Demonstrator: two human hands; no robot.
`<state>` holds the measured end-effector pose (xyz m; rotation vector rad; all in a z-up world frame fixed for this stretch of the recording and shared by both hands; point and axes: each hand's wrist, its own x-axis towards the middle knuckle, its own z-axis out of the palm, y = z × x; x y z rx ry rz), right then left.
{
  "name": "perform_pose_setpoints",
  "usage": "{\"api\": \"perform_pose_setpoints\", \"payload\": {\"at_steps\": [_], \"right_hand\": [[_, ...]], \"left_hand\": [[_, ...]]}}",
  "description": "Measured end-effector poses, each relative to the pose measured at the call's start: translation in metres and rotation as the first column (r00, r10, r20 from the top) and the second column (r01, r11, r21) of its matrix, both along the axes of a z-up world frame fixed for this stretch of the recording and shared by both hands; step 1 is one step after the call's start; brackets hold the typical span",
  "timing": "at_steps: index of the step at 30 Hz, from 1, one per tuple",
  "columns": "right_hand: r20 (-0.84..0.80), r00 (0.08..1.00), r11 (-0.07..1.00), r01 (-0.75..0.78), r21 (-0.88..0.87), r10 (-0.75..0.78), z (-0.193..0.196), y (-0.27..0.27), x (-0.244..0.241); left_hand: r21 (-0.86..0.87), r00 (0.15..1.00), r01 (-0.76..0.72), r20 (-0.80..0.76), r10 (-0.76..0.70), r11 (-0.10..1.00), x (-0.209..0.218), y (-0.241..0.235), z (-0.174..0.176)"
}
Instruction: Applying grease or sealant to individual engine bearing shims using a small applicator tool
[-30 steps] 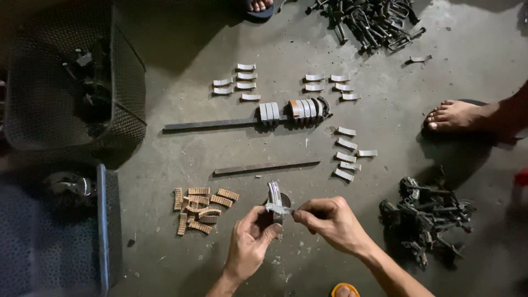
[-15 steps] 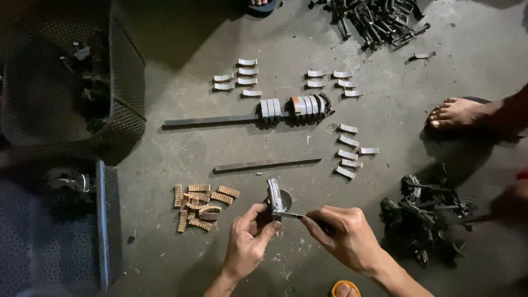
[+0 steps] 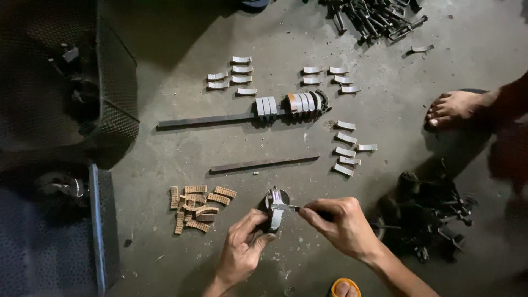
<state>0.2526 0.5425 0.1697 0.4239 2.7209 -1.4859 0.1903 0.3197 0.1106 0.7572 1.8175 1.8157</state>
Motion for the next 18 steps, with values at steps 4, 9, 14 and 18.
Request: {"api": "perform_pose_setpoints", "payload": {"at_steps": [4,9,14,18], "right_hand": [[0.179,0.984,0.994,0.032,-0.109,-0.012,-0.010,0.010,0.000],[0.366,0.930,0.964,0.126,-0.234,-0.033,-0.019,0.021,-0.002],[0.434,0.901,0.929,0.158,-0.334,0.003,-0.032,0.032,-0.003],[0.278,0.957,0.827,0.221,-0.517,-0.082,-0.046,0.035,0.011]], "left_hand": [[-0.042,0.999,0.024,0.028,-0.022,0.999,0.000,-0.005,-0.008],[-0.031,0.995,0.084,-0.054,-0.086,0.996,0.000,-0.009,-0.024],[-0.003,0.991,0.115,-0.074,-0.115,0.993,0.005,-0.012,-0.046],[0.099,0.985,0.132,0.094,-0.142,0.986,0.004,-0.007,-0.034]]}}
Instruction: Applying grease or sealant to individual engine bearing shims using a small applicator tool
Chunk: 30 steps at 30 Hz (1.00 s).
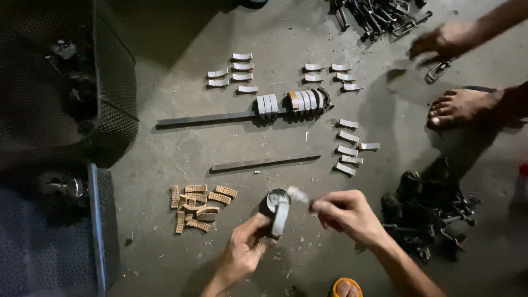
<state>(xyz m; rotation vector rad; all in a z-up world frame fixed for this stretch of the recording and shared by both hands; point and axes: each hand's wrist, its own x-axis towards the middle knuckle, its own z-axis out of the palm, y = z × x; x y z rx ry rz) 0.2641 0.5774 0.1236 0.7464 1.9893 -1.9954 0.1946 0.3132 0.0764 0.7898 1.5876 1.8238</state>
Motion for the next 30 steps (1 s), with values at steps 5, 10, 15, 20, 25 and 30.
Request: {"api": "perform_pose_setpoints", "payload": {"at_steps": [5,10,15,20,25,30], "right_hand": [[-0.506,0.807,0.717,0.156,0.680,0.303,-0.007,-0.047,0.017],[-0.406,0.882,0.452,0.268,0.851,0.240,-0.040,-0.042,-0.001],[-0.264,0.959,0.726,0.257,0.638,-0.107,-0.065,-0.032,0.007],[-0.164,0.963,0.844,0.265,0.466,-0.213,-0.114,-0.048,0.041],[-0.169,0.960,0.854,0.275,0.441,-0.222,-0.130,-0.052,0.056],[-0.190,0.954,0.854,0.294,0.430,-0.233,-0.127,-0.055,0.058]], "left_hand": [[0.128,0.868,-0.100,0.496,0.023,0.987,0.007,-0.004,-0.031],[0.154,0.816,-0.112,0.578,0.003,0.982,-0.003,0.004,-0.043],[-0.385,0.902,-0.417,-0.060,0.428,0.823,-0.079,0.028,-0.080],[-0.334,0.764,-0.644,-0.340,0.549,0.689,-0.180,0.082,-0.179],[-0.387,0.789,-0.598,-0.128,0.601,0.702,-0.203,0.123,-0.183],[-0.337,0.752,-0.644,-0.443,0.488,0.687,-0.207,0.130,-0.185]]}}
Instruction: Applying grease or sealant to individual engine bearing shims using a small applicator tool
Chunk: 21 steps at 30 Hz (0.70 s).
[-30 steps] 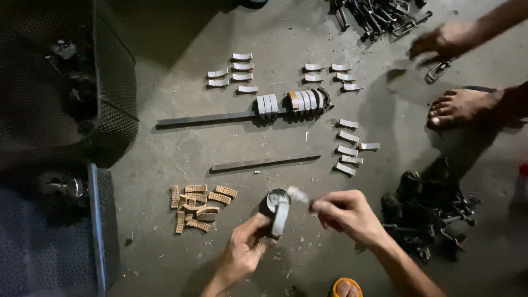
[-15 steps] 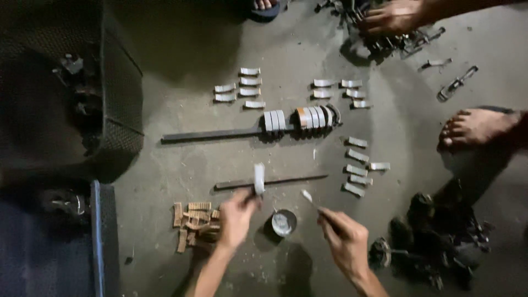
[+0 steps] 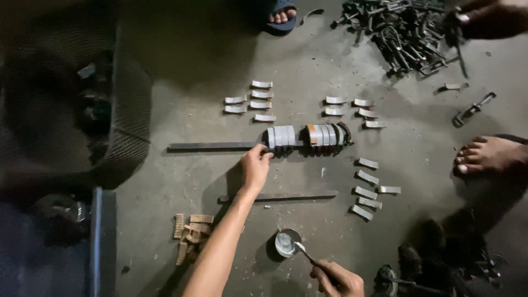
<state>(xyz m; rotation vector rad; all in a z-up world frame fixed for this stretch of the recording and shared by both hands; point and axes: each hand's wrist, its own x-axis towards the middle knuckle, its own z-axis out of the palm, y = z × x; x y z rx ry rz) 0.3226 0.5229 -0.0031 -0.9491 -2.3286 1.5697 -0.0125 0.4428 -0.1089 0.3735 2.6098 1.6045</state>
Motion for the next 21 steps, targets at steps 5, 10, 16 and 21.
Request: {"api": "perform_pose_setpoints", "payload": {"at_steps": [5,10,16,21], "right_hand": [[0.047,0.998,0.999,-0.040,0.001,0.040,-0.002,0.009,0.004],[0.300,0.952,0.995,-0.035,-0.090,0.061,-0.046,0.023,0.024],[-0.083,0.993,0.955,-0.059,0.292,0.086,-0.112,0.016,0.031],[0.053,0.997,0.986,-0.056,0.159,0.048,-0.075,0.003,0.016]], "left_hand": [[-0.127,0.988,0.129,-0.067,-0.138,0.984,0.019,-0.046,0.028],[-0.081,0.991,0.137,0.015,-0.136,0.987,0.069,-0.173,0.129],[-0.215,0.832,-0.446,-0.456,0.314,0.869,0.047,-0.356,0.165],[-0.322,0.808,-0.585,-0.307,0.503,0.744,0.007,-0.422,0.126]]}}
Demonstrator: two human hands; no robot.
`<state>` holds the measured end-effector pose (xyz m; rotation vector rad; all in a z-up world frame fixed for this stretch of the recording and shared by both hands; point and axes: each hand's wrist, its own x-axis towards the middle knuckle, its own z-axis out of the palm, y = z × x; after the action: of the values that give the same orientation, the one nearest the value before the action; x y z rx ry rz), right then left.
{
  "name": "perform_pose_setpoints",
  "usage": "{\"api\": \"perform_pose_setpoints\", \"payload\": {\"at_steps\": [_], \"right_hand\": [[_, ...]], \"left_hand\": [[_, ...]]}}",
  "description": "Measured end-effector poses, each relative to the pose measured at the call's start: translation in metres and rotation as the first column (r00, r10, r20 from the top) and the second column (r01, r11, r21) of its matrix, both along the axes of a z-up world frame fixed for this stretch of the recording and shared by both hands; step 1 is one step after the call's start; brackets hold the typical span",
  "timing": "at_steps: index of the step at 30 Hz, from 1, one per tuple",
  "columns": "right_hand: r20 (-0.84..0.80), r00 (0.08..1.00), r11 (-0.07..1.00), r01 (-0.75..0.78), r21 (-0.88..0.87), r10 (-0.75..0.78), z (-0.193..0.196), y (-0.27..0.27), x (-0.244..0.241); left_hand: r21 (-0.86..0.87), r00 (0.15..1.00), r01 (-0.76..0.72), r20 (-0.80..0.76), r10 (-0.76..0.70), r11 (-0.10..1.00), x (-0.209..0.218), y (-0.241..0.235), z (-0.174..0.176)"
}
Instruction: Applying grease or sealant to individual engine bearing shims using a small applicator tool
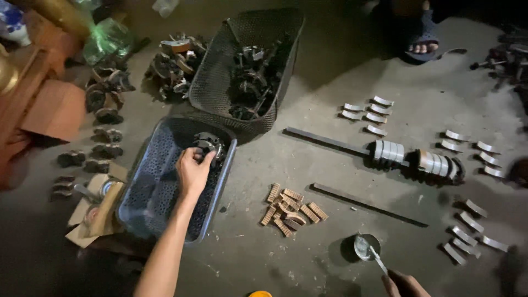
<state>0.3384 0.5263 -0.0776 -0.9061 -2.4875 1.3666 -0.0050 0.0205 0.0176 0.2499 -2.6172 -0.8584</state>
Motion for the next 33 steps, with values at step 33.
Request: {"api": "perform_pose_setpoints", "payload": {"at_steps": [33], "right_hand": [[0.107,0.967,0.877,-0.160,-0.454,0.232,0.238,0.021,-0.078]], "left_hand": [[0.800,0.485,0.518,0.016,-0.875,0.302,0.189,0.317,0.100]]}}
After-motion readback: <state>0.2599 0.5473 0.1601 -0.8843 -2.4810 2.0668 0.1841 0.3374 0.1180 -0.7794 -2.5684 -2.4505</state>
